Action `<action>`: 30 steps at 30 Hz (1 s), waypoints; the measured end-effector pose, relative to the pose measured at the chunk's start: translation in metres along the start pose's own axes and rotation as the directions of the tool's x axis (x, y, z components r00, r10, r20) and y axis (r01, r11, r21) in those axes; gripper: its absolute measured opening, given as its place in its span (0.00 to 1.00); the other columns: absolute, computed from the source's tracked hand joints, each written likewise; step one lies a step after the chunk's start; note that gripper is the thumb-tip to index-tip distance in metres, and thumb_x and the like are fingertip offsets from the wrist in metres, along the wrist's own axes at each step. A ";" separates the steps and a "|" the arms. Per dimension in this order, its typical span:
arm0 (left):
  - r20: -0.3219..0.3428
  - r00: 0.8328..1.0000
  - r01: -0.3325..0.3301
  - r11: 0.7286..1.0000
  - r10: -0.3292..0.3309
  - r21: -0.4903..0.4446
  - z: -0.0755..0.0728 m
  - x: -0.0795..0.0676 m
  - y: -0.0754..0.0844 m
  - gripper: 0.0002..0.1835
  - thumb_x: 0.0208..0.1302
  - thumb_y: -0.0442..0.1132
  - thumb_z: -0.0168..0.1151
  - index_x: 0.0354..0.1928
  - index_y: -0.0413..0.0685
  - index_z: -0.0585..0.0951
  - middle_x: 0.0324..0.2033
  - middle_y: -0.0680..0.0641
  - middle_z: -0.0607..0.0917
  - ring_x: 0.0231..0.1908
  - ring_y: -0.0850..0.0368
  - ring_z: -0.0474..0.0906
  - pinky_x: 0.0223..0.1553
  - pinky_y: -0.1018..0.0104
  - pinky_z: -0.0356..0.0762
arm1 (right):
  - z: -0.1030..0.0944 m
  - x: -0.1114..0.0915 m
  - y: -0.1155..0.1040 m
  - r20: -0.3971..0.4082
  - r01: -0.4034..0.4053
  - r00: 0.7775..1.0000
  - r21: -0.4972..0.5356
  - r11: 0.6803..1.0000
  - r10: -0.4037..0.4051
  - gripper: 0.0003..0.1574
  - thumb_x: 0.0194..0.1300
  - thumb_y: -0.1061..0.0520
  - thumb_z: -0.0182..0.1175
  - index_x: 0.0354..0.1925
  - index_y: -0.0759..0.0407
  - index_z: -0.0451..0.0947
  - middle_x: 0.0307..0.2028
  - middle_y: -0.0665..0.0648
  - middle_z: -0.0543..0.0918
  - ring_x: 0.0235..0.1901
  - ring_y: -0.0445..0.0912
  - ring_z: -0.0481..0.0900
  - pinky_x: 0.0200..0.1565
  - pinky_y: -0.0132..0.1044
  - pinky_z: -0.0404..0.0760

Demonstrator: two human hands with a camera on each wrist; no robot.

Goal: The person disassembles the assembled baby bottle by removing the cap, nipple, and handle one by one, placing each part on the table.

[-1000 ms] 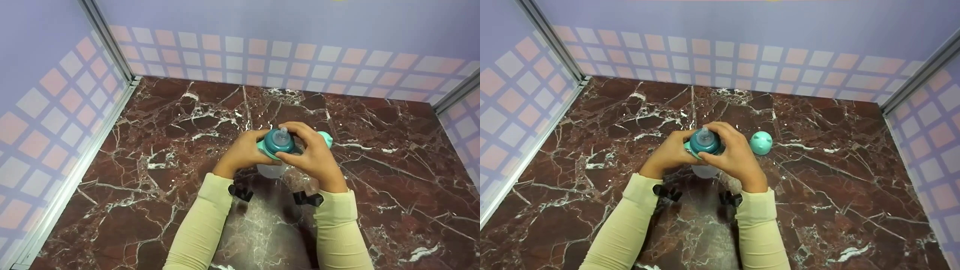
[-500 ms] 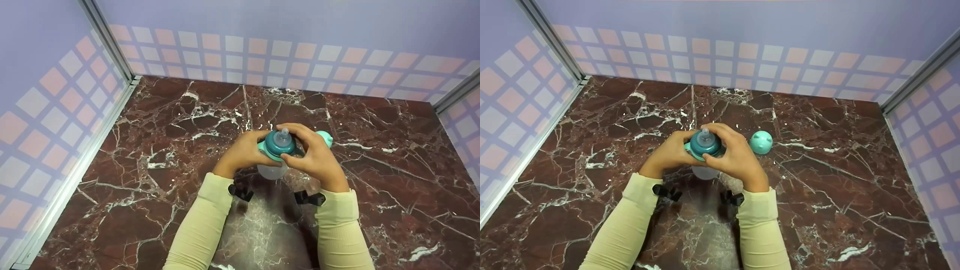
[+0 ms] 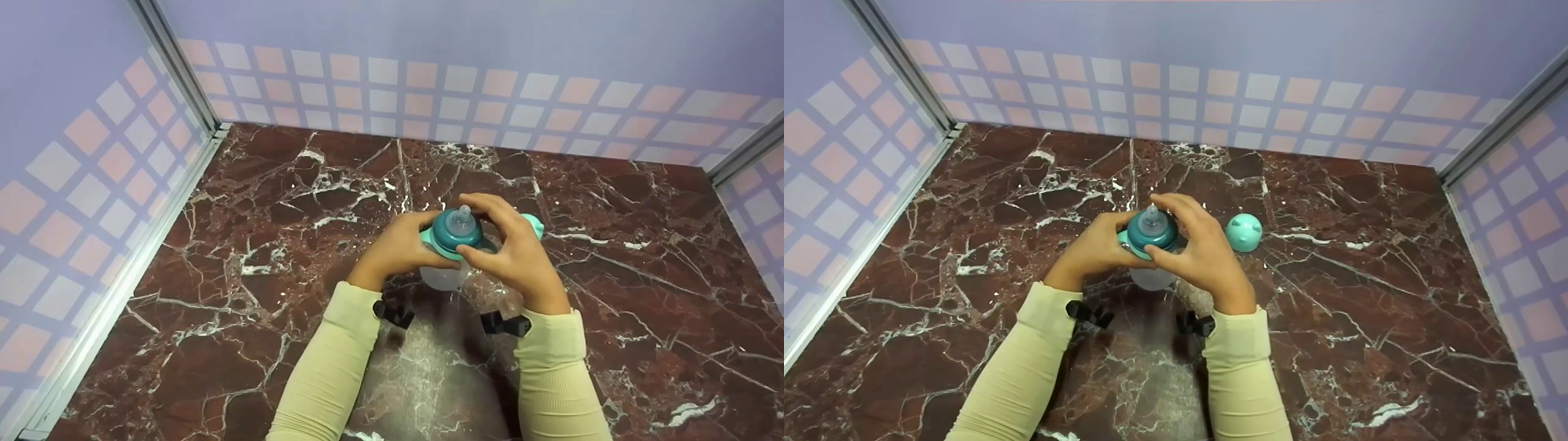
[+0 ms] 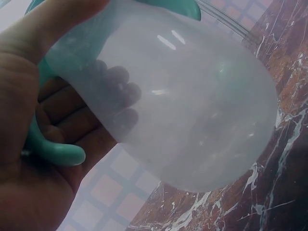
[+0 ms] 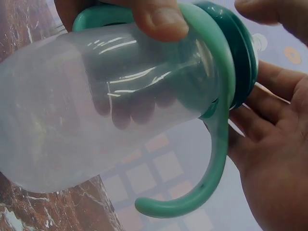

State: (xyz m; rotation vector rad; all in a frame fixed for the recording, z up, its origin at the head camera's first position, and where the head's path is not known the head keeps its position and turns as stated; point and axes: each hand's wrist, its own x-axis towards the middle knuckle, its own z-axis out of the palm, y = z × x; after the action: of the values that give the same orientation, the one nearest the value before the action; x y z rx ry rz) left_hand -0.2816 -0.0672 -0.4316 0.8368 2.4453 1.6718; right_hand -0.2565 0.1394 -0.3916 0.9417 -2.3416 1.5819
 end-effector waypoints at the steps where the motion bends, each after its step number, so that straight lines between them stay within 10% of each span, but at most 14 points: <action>1: -0.002 1.000 0.001 1.000 -0.001 -0.004 0.000 0.000 0.000 0.34 0.38 0.51 0.82 0.53 0.57 0.82 0.44 0.59 0.86 0.44 0.65 0.82 0.52 0.66 0.78 | 0.000 0.000 0.000 -0.020 -0.004 1.000 -0.031 1.000 0.003 0.43 0.48 0.60 0.76 0.63 0.55 0.72 0.59 0.54 0.75 0.55 0.45 0.75 0.61 0.39 0.75; 14: -0.009 1.000 0.003 1.000 -0.003 0.014 0.000 0.000 0.000 0.33 0.39 0.49 0.82 0.53 0.60 0.82 0.44 0.60 0.86 0.43 0.65 0.82 0.51 0.66 0.78 | 0.009 0.004 -0.001 -0.136 -0.027 0.991 -0.256 0.966 -0.008 0.44 0.36 0.44 0.81 0.50 0.59 0.75 0.45 0.56 0.77 0.46 0.48 0.74 0.50 0.43 0.76; 30: -0.006 1.000 0.009 0.997 -0.008 0.074 0.000 0.000 0.002 0.35 0.38 0.54 0.81 0.54 0.61 0.82 0.45 0.61 0.86 0.44 0.67 0.81 0.51 0.67 0.78 | 0.008 0.005 -0.001 -0.100 -0.054 0.995 -0.243 0.968 0.031 0.38 0.39 0.45 0.80 0.45 0.58 0.75 0.44 0.53 0.77 0.44 0.42 0.74 0.49 0.39 0.78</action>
State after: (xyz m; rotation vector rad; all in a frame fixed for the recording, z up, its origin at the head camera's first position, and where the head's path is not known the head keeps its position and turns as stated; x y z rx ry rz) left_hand -0.2805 -0.0667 -0.4305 0.8299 2.5249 1.5922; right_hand -0.2578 0.1303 -0.3919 0.7487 -2.4330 1.2796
